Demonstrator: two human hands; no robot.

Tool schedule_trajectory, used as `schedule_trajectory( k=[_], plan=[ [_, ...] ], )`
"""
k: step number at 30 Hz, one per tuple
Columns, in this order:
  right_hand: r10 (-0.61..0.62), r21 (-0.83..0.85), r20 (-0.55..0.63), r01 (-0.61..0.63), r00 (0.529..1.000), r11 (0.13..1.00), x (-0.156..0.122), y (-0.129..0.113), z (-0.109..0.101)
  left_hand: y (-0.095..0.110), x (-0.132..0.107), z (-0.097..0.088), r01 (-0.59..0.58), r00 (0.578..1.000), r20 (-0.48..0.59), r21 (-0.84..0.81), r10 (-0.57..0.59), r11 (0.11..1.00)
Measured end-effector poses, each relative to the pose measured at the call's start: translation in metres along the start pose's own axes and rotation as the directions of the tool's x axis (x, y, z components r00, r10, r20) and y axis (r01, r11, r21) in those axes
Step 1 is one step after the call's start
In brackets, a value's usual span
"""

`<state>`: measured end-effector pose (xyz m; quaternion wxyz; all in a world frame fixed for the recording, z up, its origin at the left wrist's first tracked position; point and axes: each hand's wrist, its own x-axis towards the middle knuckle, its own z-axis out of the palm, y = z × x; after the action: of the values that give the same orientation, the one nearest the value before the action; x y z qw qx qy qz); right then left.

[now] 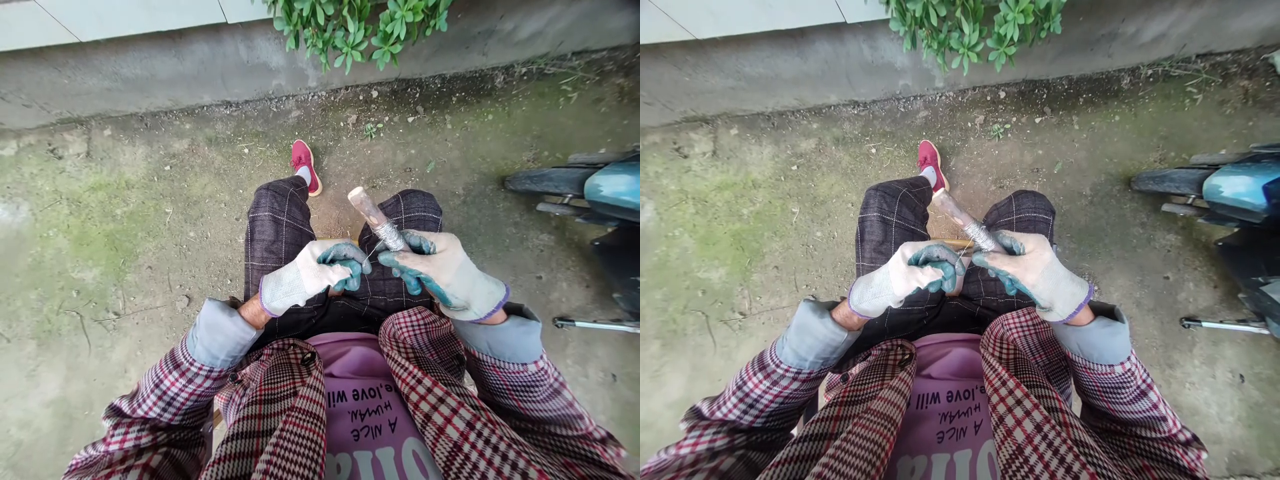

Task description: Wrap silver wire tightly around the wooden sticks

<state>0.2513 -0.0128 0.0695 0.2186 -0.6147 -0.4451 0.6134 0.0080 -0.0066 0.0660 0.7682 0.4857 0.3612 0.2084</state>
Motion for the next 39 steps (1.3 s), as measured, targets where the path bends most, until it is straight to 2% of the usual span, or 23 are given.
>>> schedule_trajectory(
  k=[3, 6, 8, 10, 11, 12, 14, 16, 17, 19, 21, 23, 25, 26, 28, 30, 32, 33, 35, 36, 37, 39],
  plan=[
    [0.029, 0.072, 0.031, -0.031, 0.999, 0.997, 0.0, 0.001, -0.003, -0.008, 0.004, 0.0, -0.023, 0.999, -0.025, 0.003, 0.023, 1.0],
    [0.065, 0.034, 0.189, -0.073, 0.98, 0.997, -0.001, -0.003, -0.011, -0.028, 0.014, -0.008, -0.069, 0.995, -0.059, 0.085, 0.074, 0.994],
    [0.041, -0.11, 0.386, 0.002, 0.922, 0.994, -0.002, -0.006, -0.012, -0.04, 0.021, -0.017, -0.062, 0.981, -0.166, 0.225, 0.101, 0.972],
    [0.037, -0.286, 0.552, 0.148, 0.833, 0.947, -0.002, -0.005, -0.008, -0.047, 0.026, -0.025, -0.03, 0.983, -0.153, 0.403, 0.099, 0.915],
    [0.062, -0.38, 0.592, 0.21, 0.803, 0.901, 0.0, -0.002, -0.004, -0.047, 0.027, -0.027, -0.016, 0.978, -0.172, 0.49, 0.114, 0.872],
    [0.099, -0.477, 0.597, 0.252, 0.796, 0.842, 0.002, 0.003, 0.0, -0.045, 0.027, -0.028, 0.0, 0.975, -0.183, 0.56, 0.124, 0.829],
    [0.167, -0.669, 0.507, 0.264, 0.846, 0.695, 0.011, 0.015, 0.007, -0.04, 0.026, -0.028, 0.029, 0.968, -0.211, 0.639, 0.139, 0.769],
    [0.195, -0.8, 0.374, 0.209, 0.907, 0.562, 0.022, 0.024, 0.007, -0.035, 0.023, -0.025, 0.041, 0.964, -0.227, 0.638, 0.137, 0.769],
    [0.192, -0.831, 0.318, 0.175, 0.929, 0.529, 0.027, 0.027, 0.005, -0.034, 0.022, -0.023, 0.039, 0.962, -0.235, 0.616, 0.137, 0.787],
    [0.103, -0.848, 0.197, 0.117, 0.975, 0.518, 0.034, 0.026, -0.004, -0.032, 0.021, -0.02, 0.014, 0.963, -0.234, 0.539, 0.134, 0.842],
    [-0.011, -0.821, 0.064, 0.059, 0.998, 0.569, 0.036, 0.019, -0.014, -0.03, 0.02, -0.017, -0.031, 0.97, -0.205, 0.433, 0.132, 0.901],
    [-0.1, -0.716, -0.062, 0.025, 0.993, 0.698, 0.033, 0.011, -0.02, -0.029, 0.019, -0.013, -0.074, 0.98, -0.155, 0.319, 0.129, 0.945],
    [-0.109, -0.468, -0.146, 0.028, 0.983, 0.883, 0.027, 0.007, -0.022, -0.027, 0.018, -0.008, -0.083, 0.987, -0.112, 0.233, 0.112, 0.969],
    [-0.07, -0.305, -0.158, 0.019, 0.985, 0.952, 0.024, 0.005, -0.022, -0.028, 0.017, -0.006, -0.076, 0.991, -0.095, 0.21, 0.098, 0.975],
    [0.019, -0.009, -0.093, -0.02, 0.995, 1.0, 0.017, 0.004, -0.02, -0.031, 0.017, -0.004, -0.068, 0.994, -0.07, 0.198, 0.084, 0.978],
    [0.082, 0.103, 0.07, -0.089, 0.994, 0.991, 0.01, 0.002, -0.017, -0.038, 0.02, -0.006, -0.072, 0.991, -0.094, 0.235, 0.097, 0.969],
    [0.109, 0.025, 0.306, -0.123, 0.946, 0.992, 0.006, 0.001, -0.011, -0.046, 0.025, -0.013, -0.069, 0.985, -0.131, 0.3, 0.113, 0.951],
    [0.109, -0.054, 0.423, -0.095, 0.899, 0.994, 0.006, 0.001, -0.008, -0.05, 0.028, -0.018, -0.068, 0.979, -0.161, 0.331, 0.128, 0.941],
    [0.104, -0.232, 0.589, 0.044, 0.801, 0.972, 0.007, 0.004, 0.0, -0.052, 0.031, -0.027, -0.071, 0.98, -0.144, 0.405, 0.14, 0.911],
    [0.106, -0.315, 0.629, 0.128, 0.77, 0.94, 0.008, 0.007, 0.005, -0.052, 0.032, -0.03, -0.068, 0.98, -0.134, 0.455, 0.144, 0.888],
    [0.122, -0.4, 0.641, 0.194, 0.758, 0.896, 0.01, 0.01, 0.009, -0.05, 0.031, -0.032, -0.062, 0.982, -0.121, 0.508, 0.143, 0.859],
    [0.183, -0.574, 0.586, 0.245, 0.789, 0.782, 0.015, 0.018, 0.015, -0.044, 0.028, -0.033, -0.04, 0.984, -0.112, 0.607, 0.136, 0.794]
  ],
)
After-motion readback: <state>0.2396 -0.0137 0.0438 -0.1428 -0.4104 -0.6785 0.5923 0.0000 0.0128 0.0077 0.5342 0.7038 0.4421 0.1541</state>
